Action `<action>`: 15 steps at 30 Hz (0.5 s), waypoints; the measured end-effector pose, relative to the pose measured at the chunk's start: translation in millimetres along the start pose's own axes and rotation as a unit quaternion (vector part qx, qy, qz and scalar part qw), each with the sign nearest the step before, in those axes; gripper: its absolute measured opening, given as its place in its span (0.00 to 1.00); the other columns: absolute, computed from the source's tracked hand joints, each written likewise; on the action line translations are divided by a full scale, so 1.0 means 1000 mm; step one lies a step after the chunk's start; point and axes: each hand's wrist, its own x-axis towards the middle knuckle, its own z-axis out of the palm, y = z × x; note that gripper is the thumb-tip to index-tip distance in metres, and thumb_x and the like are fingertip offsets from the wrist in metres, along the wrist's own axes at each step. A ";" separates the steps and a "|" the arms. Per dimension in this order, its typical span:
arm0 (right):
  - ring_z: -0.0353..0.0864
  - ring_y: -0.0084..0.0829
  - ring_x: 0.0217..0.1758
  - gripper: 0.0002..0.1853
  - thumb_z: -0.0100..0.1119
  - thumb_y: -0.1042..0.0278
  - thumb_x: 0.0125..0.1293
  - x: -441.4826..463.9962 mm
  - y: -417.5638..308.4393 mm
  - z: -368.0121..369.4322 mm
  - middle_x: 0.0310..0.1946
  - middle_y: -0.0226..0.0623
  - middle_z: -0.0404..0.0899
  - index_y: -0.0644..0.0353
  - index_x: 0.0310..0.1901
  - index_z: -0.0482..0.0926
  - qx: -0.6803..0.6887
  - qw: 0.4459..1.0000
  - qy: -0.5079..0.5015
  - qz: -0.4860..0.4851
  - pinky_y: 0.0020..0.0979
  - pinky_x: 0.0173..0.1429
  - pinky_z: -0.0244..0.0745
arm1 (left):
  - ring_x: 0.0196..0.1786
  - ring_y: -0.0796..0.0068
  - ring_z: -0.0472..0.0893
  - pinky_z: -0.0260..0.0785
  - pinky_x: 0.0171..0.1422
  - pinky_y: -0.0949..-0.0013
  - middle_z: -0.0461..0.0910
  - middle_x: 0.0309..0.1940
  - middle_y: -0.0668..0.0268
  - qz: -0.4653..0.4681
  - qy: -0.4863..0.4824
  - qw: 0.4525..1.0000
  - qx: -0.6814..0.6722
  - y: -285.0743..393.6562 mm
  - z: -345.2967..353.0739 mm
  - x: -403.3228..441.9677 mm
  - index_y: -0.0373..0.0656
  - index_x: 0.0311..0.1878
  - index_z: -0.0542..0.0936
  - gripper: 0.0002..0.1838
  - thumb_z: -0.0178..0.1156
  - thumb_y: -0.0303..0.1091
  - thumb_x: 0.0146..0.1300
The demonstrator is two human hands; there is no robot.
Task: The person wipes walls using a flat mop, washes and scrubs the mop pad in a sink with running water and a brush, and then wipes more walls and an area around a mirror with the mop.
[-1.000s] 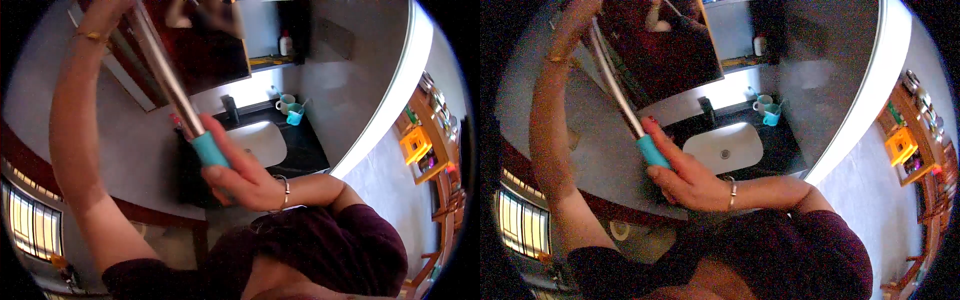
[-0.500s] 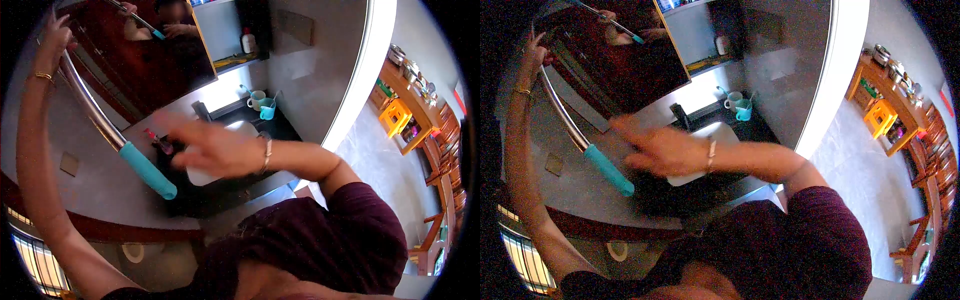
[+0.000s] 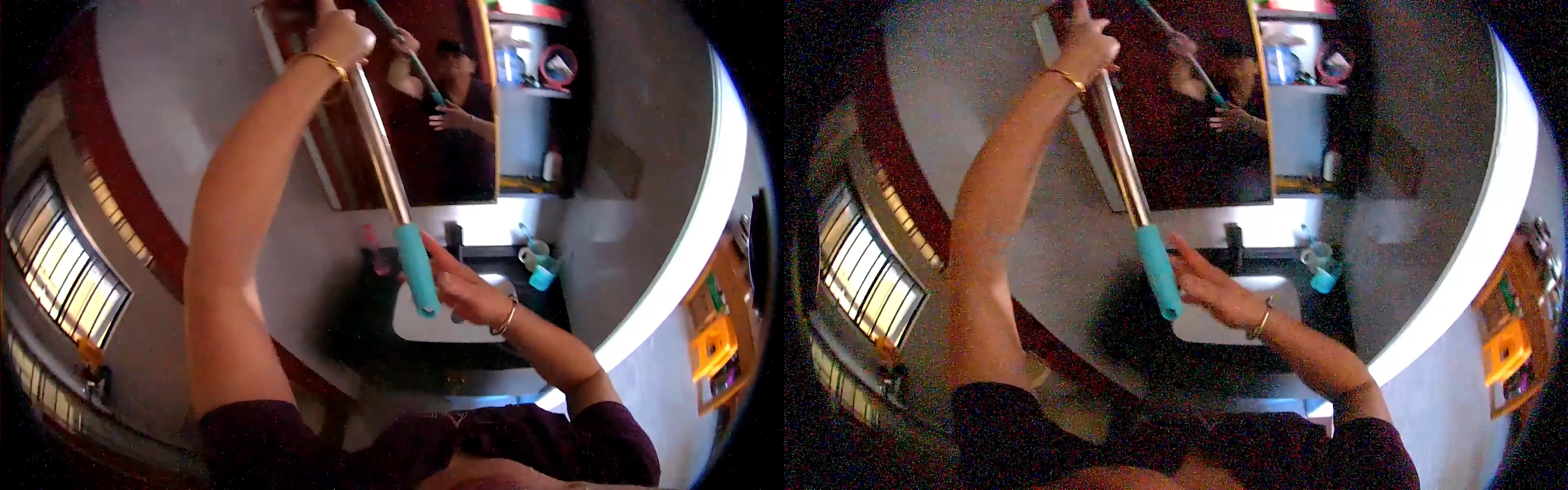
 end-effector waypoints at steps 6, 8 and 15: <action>0.75 0.27 0.29 0.41 0.54 0.65 0.65 0.034 -0.036 0.080 0.40 0.37 0.71 0.45 0.71 0.37 0.123 0.991 -0.021 -0.045 0.30 0.32 0.76 | 0.47 0.60 0.79 0.77 0.44 0.59 0.50 0.69 0.58 0.073 0.066 0.981 -0.166 -0.038 0.002 0.004 0.32 0.53 0.74 0.24 0.55 0.27 0.49; 0.71 0.24 0.24 0.41 0.53 0.70 0.64 0.036 -0.037 0.092 0.30 0.33 0.70 0.47 0.71 0.38 -0.043 0.997 0.068 -0.022 0.28 0.25 0.73 | 0.51 0.61 0.78 0.78 0.41 0.65 0.44 0.71 0.53 0.080 0.055 0.990 -0.107 -0.046 -0.003 0.005 0.30 0.50 0.74 0.23 0.55 0.30 0.49; 0.67 0.21 0.19 0.35 0.52 0.70 0.64 0.053 -0.042 0.096 0.23 0.30 0.67 0.53 0.69 0.46 0.042 0.996 0.082 -0.005 0.24 0.17 0.64 | 0.64 0.49 0.65 0.64 0.64 0.63 0.39 0.70 0.42 0.113 0.037 0.987 0.110 -0.116 -0.001 0.056 0.26 0.49 0.74 0.25 0.55 0.27 0.44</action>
